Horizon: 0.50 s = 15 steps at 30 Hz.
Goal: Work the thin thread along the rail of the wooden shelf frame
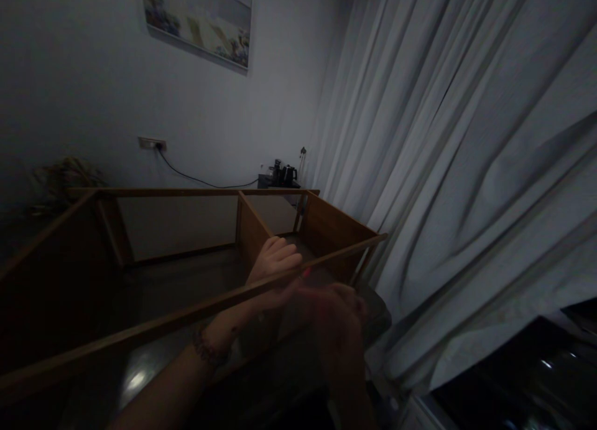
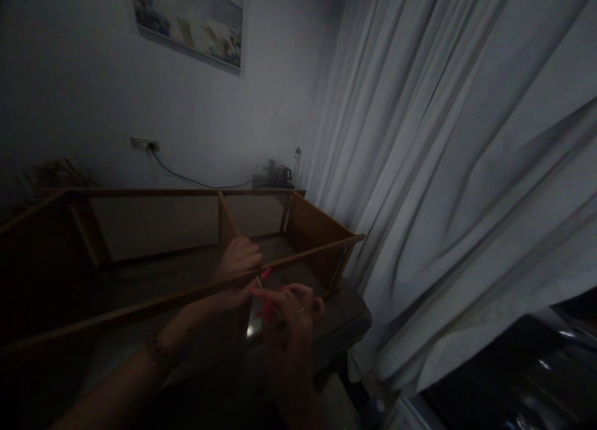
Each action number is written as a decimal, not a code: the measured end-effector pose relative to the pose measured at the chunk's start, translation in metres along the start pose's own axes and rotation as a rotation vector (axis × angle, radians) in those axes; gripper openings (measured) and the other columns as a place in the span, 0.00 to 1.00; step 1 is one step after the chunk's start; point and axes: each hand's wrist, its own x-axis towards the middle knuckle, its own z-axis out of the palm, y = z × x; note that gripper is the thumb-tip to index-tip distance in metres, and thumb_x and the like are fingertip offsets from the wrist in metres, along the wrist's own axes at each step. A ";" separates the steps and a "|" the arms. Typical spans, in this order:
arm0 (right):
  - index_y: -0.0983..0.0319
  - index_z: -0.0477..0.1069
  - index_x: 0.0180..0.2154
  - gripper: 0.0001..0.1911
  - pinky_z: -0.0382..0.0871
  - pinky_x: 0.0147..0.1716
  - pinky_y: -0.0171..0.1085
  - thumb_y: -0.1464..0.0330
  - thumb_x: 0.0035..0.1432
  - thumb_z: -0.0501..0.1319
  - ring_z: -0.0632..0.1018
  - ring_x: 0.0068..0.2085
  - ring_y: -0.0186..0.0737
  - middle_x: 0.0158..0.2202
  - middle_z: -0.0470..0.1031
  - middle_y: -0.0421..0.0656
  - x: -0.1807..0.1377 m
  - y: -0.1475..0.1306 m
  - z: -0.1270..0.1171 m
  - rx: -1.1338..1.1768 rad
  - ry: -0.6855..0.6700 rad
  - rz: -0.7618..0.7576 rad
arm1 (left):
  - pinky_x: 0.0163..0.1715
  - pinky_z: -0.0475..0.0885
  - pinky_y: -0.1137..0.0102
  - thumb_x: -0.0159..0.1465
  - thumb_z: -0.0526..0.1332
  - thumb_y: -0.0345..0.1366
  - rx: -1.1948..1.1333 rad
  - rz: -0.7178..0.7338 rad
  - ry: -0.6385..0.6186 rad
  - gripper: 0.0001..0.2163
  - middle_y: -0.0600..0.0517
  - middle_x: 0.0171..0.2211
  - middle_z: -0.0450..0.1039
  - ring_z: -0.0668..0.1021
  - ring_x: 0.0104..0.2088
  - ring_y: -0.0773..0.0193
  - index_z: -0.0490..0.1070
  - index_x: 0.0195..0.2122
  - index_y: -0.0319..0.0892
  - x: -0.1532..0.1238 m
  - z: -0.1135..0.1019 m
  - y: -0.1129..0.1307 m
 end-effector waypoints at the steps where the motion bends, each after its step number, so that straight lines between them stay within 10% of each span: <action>1: 0.53 0.72 0.41 0.16 0.57 0.40 0.42 0.62 0.66 0.46 0.72 0.40 0.42 0.30 0.75 0.39 0.000 0.000 0.002 0.126 -0.010 0.065 | 0.34 0.61 0.62 0.62 0.50 0.37 0.003 -0.008 -0.007 0.11 0.52 0.23 0.62 0.64 0.29 0.60 0.57 0.23 0.43 0.000 -0.001 0.001; 9: 0.57 0.69 0.37 0.11 0.64 0.31 0.36 0.58 0.61 0.54 0.72 0.34 0.39 0.29 0.71 0.39 -0.004 -0.001 0.012 0.419 0.010 0.344 | 0.34 0.61 0.62 0.62 0.51 0.37 -0.001 -0.008 -0.017 0.11 0.52 0.24 0.62 0.65 0.30 0.60 0.58 0.23 0.43 0.001 -0.004 0.003; 15: 0.56 0.69 0.42 0.08 0.57 0.44 0.44 0.66 0.59 0.59 0.72 0.42 0.44 0.36 0.76 0.41 -0.006 -0.002 0.011 -0.056 0.192 0.060 | 0.34 0.61 0.62 0.61 0.52 0.36 0.012 -0.025 0.008 0.10 0.53 0.23 0.62 0.64 0.29 0.60 0.58 0.23 0.44 0.001 0.000 0.002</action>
